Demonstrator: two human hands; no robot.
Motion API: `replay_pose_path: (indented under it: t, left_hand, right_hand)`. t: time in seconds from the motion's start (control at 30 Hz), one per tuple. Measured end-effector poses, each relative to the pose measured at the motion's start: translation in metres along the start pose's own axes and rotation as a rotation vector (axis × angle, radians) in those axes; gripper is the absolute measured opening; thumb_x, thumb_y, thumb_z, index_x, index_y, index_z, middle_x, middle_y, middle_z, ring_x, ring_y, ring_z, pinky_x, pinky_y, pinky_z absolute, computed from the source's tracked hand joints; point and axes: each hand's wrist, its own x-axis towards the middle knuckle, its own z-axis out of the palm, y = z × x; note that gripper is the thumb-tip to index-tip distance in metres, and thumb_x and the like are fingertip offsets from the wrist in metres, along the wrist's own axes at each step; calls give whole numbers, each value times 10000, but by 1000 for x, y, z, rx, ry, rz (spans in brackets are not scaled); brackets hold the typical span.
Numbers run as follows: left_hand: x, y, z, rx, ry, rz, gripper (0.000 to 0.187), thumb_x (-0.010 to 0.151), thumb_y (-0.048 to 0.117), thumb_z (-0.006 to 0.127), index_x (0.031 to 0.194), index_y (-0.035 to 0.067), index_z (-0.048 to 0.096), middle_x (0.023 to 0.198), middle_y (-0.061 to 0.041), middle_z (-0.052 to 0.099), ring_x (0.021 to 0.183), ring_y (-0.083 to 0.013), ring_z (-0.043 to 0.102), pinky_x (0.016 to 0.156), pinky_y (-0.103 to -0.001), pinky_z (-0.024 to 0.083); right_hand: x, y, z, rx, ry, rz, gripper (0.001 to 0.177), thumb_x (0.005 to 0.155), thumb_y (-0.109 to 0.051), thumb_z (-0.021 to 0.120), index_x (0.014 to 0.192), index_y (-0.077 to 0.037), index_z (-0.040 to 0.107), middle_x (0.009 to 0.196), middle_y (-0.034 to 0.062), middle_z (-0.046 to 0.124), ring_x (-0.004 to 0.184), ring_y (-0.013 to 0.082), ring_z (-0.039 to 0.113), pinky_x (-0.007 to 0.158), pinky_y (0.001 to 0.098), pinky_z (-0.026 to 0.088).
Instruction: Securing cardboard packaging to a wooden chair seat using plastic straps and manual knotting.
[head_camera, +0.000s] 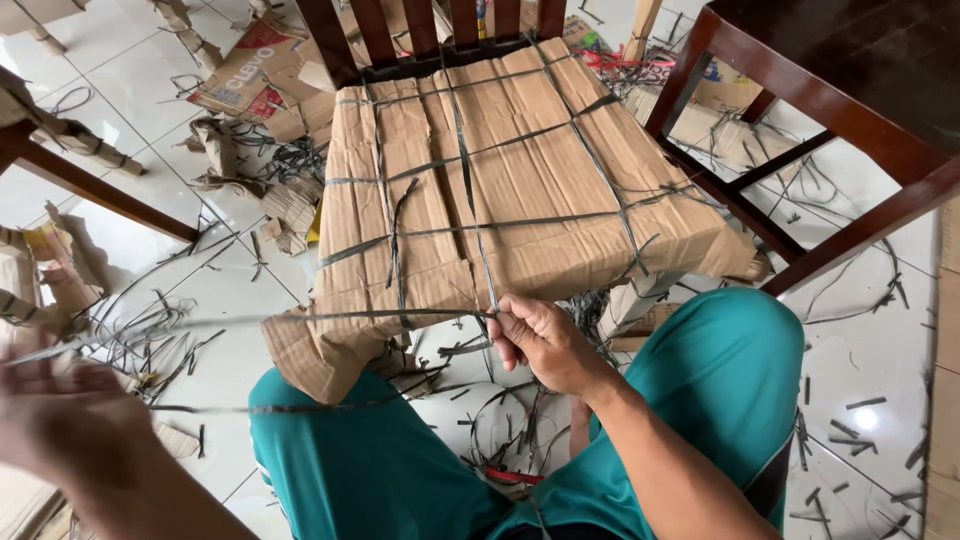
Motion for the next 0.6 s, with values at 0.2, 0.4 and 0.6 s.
replay_pose_path:
  t: [0.2,0.4,0.6]
  left_hand:
    - [-136,-43,-25,552,-7,151,221,1034,343,504,1096,132,520,1170,-49,642,857,-142,695,647,-270,540]
    - [-246,-61,-10,762,-929,285,303,996,189,578,1224,41,712,1131,-107,755,1060,-205,714,919,-321,532]
    - [-255,-89,30,652,-1036,119,240,999,267,656,1138,134,801,814,-88,719,508,-144,584,447,-303,437]
  right_hand:
    - [-4,-4,5,-34,27,-5,291,1101,-250,435,932,-83,603,692,30,588,612,141,584,633,275,536]
    - [-4,-6,14,-86,54,6,289,1090,-272,459,917,-89,601,709,18,597,616,134,582,600,264,513]
    - [1,14,11,-167,114,-114,305,1078,-110,478,858,-48,680,517,83,605,484,175,581,487,282,525]
